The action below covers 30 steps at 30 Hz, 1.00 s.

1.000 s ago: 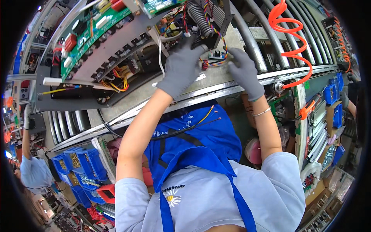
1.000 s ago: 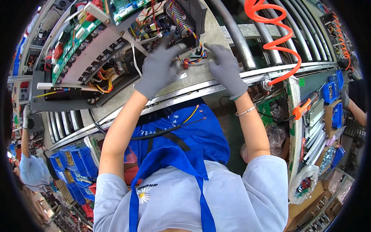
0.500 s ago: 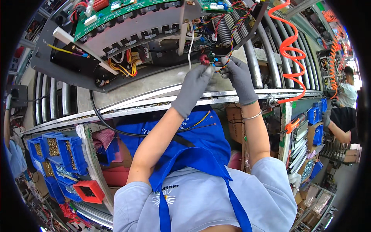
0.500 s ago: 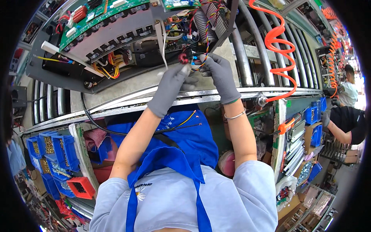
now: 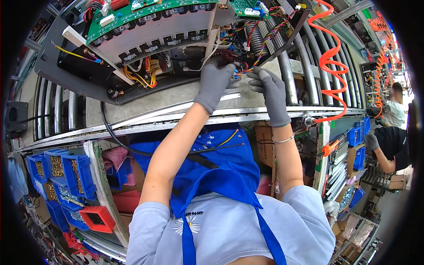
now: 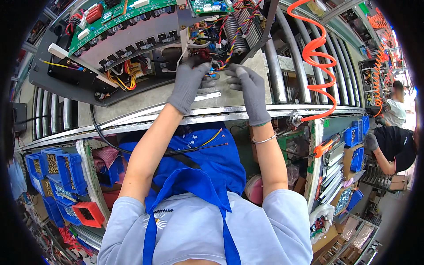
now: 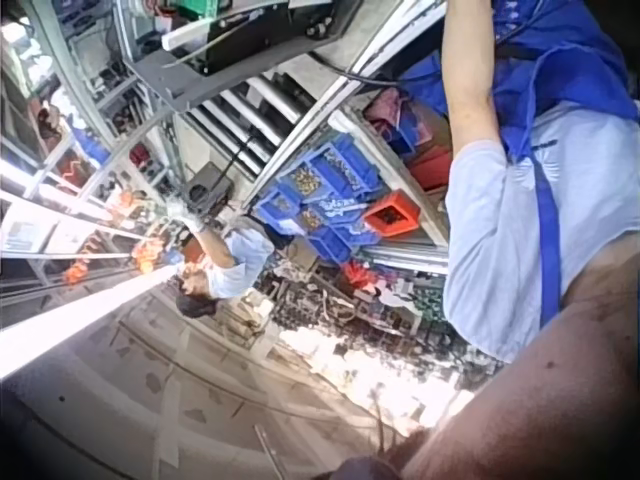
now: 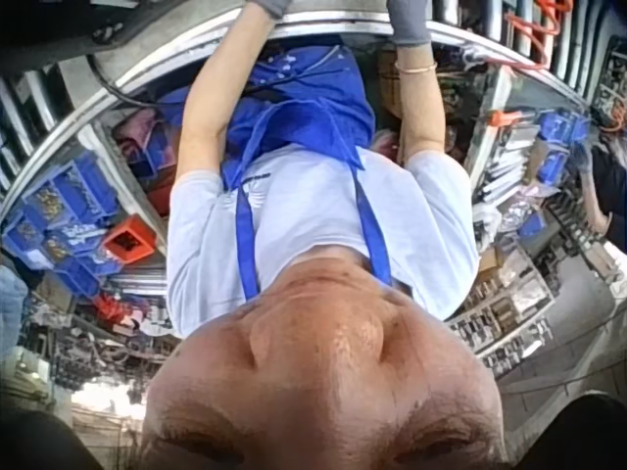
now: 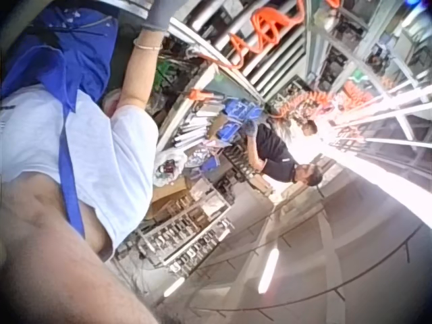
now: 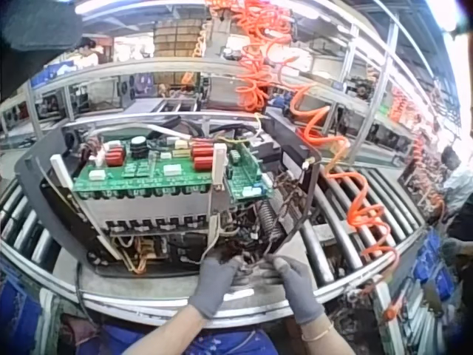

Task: The person assembles an electronic device on a factory assembly line. They connect various colored wires to a circuit board, secure components using a pneumatic screwdriver, and organize the internal wiring. The person handles small circuit boards, wires, and screws throughout the process.

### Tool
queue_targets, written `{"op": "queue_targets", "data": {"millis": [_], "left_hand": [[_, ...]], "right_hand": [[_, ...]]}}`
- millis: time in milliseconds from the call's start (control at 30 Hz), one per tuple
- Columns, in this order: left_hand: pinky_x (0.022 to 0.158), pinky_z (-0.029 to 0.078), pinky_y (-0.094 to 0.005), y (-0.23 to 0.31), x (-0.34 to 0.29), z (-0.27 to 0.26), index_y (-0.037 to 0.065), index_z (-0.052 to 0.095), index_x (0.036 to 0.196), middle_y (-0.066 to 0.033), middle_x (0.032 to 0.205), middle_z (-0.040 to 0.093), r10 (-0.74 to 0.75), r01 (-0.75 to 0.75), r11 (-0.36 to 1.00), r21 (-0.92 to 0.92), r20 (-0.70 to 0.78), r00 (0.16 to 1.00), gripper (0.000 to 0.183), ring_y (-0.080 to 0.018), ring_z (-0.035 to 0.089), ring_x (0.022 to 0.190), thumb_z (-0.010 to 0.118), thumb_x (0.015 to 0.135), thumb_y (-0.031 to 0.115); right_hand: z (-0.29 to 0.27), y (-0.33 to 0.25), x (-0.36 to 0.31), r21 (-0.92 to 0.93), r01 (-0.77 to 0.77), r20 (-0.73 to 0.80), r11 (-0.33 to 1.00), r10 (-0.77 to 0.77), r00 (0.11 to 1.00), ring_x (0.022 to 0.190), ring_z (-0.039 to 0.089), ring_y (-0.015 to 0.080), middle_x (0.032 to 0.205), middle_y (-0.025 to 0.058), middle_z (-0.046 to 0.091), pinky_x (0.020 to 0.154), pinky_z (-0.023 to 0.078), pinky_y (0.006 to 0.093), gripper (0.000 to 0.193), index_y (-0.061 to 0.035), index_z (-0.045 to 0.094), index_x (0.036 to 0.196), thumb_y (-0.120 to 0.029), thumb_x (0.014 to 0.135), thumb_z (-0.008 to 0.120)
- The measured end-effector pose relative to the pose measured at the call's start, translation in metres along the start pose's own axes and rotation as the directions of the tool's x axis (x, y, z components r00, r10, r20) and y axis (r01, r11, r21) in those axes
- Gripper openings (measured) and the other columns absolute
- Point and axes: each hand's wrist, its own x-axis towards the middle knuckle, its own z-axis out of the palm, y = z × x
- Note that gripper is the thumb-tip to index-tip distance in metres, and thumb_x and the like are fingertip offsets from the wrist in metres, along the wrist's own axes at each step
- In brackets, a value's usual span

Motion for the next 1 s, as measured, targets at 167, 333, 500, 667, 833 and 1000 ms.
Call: {"op": "queue_targets", "data": {"millis": [167, 333, 500, 667, 833, 1000], "left_hand": [[0.050, 0.058, -0.0238, 0.023, -0.015, 0.003, -0.003, 0.057, 0.119, -0.0119, 0.101, 0.066, -0.185, 0.193, 0.976, -0.096, 0.089, 0.979, 0.031, -0.0168, 0.068, 0.069, 0.055, 0.095, 0.016], [0.046, 0.054, -0.0232, 0.031, -0.028, 0.009, -0.004, 0.060, 0.116, -0.0122, 0.092, 0.068, -0.093, 0.089, 0.994, 0.071, 0.053, 0.994, 0.029, -0.0150, 0.067, 0.063, 0.054, 0.097, 0.018], [0.064, 0.058, -0.0286, 0.036, -0.023, -0.009, -0.002, 0.051, 0.123, -0.0136, 0.110, 0.064, 0.010, -0.007, 0.953, -0.303, 0.008, 1.000, 0.046, -0.0236, 0.069, 0.089, 0.053, 0.099, 0.037], [0.082, 0.057, -0.0345, 0.020, -0.060, 0.012, -0.001, 0.021, 0.149, -0.0156, 0.125, 0.053, 0.416, -0.427, 0.893, -0.142, -0.101, 0.904, 0.069, -0.0284, 0.062, 0.108, 0.054, 0.099, 0.033], [0.086, 0.054, -0.0314, -0.023, -0.133, 0.045, -0.002, 0.022, 0.150, -0.0182, 0.124, 0.056, 0.166, -0.168, 0.983, -0.067, -0.033, 0.986, 0.067, -0.0212, 0.063, 0.105, 0.052, 0.100, 0.033], [0.078, 0.055, -0.0318, -0.033, -0.065, 0.057, 0.005, 0.050, 0.132, -0.0083, 0.107, 0.063, -0.057, 0.070, 0.899, -0.433, 0.044, 0.997, 0.043, -0.0146, 0.064, 0.086, 0.052, 0.100, 0.033]], "right_hand": [[0.000, 0.013, 0.016, 0.213, -0.401, 0.166, 0.891, 0.372, 0.913, 0.085, 0.068, 0.0187, 0.095, 0.0099, 0.069, 0.071, 0.056, 0.0311, 0.036, 0.0022, 0.062, 0.111, -0.030, 0.095, 0.059], [0.006, 0.033, 0.040, 0.634, -0.540, 0.359, 0.553, 0.408, 0.839, 0.096, 0.064, 0.0289, 0.106, 0.0146, 0.063, 0.080, 0.058, 0.0441, 0.028, -0.0044, 0.060, 0.112, -0.023, 0.091, 0.063], [-0.015, 0.035, 0.041, 0.714, -0.672, 0.553, 0.198, 0.429, 0.714, 0.091, 0.062, 0.0263, 0.108, 0.0160, 0.061, 0.067, 0.057, 0.0325, 0.024, 0.0014, 0.056, 0.111, -0.012, 0.092, 0.058], [-0.032, 0.051, 0.043, 0.658, -0.485, 0.344, 0.576, 0.342, 0.874, 0.078, 0.060, 0.0143, 0.097, 0.0092, 0.063, 0.058, 0.049, 0.0222, 0.027, 0.0037, 0.056, 0.113, -0.005, 0.088, 0.063], [-0.010, 0.006, 0.014, -0.111, 0.083, -0.093, 0.990, -0.093, 0.991, 0.074, 0.058, 0.0086, 0.101, 0.0068, 0.063, 0.066, 0.048, 0.0232, 0.045, 0.0048, 0.056, 0.117, -0.005, 0.075, 0.068], [0.004, 0.006, 0.012, -0.649, 0.506, 0.087, 0.568, -0.605, 0.791, 0.086, 0.061, 0.0213, 0.105, 0.0131, 0.062, 0.080, 0.050, 0.0338, 0.045, -0.0005, 0.055, 0.118, -0.004, 0.075, 0.068]]}}
